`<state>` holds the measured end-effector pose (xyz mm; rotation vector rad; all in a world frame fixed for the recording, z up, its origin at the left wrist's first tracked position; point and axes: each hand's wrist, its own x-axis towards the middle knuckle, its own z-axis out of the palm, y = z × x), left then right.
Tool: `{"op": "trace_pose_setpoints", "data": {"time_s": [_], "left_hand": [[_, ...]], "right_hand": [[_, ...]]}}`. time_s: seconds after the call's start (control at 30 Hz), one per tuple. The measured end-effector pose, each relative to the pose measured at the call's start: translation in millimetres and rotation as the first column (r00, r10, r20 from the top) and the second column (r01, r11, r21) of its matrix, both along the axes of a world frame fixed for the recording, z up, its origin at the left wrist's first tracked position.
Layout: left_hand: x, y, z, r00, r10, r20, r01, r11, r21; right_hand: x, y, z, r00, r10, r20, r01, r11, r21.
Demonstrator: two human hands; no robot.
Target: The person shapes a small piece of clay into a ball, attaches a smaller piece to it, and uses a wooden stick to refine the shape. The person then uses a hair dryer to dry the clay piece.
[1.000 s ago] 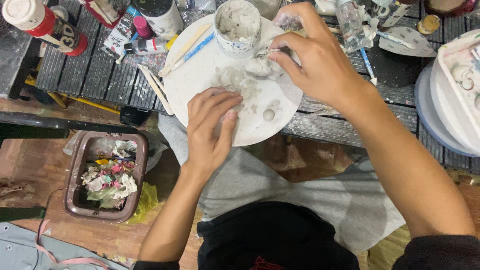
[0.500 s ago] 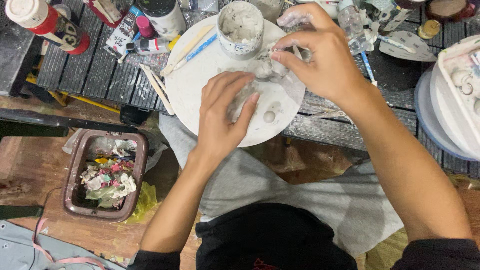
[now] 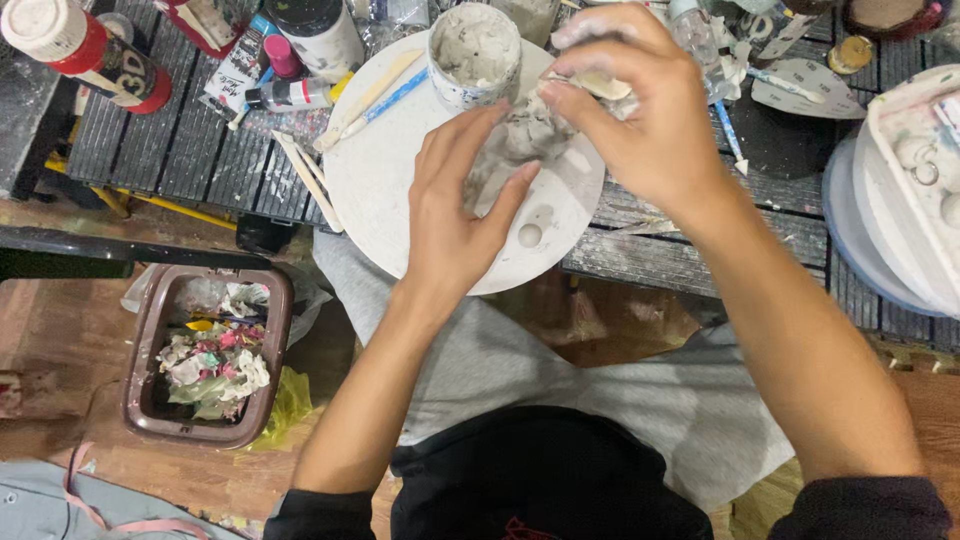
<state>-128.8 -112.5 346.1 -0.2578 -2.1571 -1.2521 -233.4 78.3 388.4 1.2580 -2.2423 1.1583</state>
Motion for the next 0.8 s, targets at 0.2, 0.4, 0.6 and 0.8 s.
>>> {"op": "trace_pose_setpoints", "data": {"time_s": [0.2, 0.4, 0.6, 0.8], "left_hand": [[8, 3, 5, 0.993, 0.003, -0.116, -0.005, 1.000, -0.023], [4, 10, 8, 0.973, -0.065, -0.220, 0.040, 0.992, -0.117], [5, 16, 9, 0.962, -0.134, -0.238, 0.097, 0.982, -0.163], [4, 19, 10, 0.935, -0.209, -0.286, 0.133, 0.956, -0.263]], "right_hand": [[34, 14, -6, 0.715, 0.308, 0.628, 0.033, 0.882, -0.470], [55, 30, -19, 0.400, 0.537, 0.743, 0.133, 0.768, -0.626], [58, 45, -40, 0.344, 0.548, 0.763, 0.174, 0.761, -0.625], [60, 57, -59, 0.178, 0.640, 0.747, 0.258, 0.703, -0.663]]}}
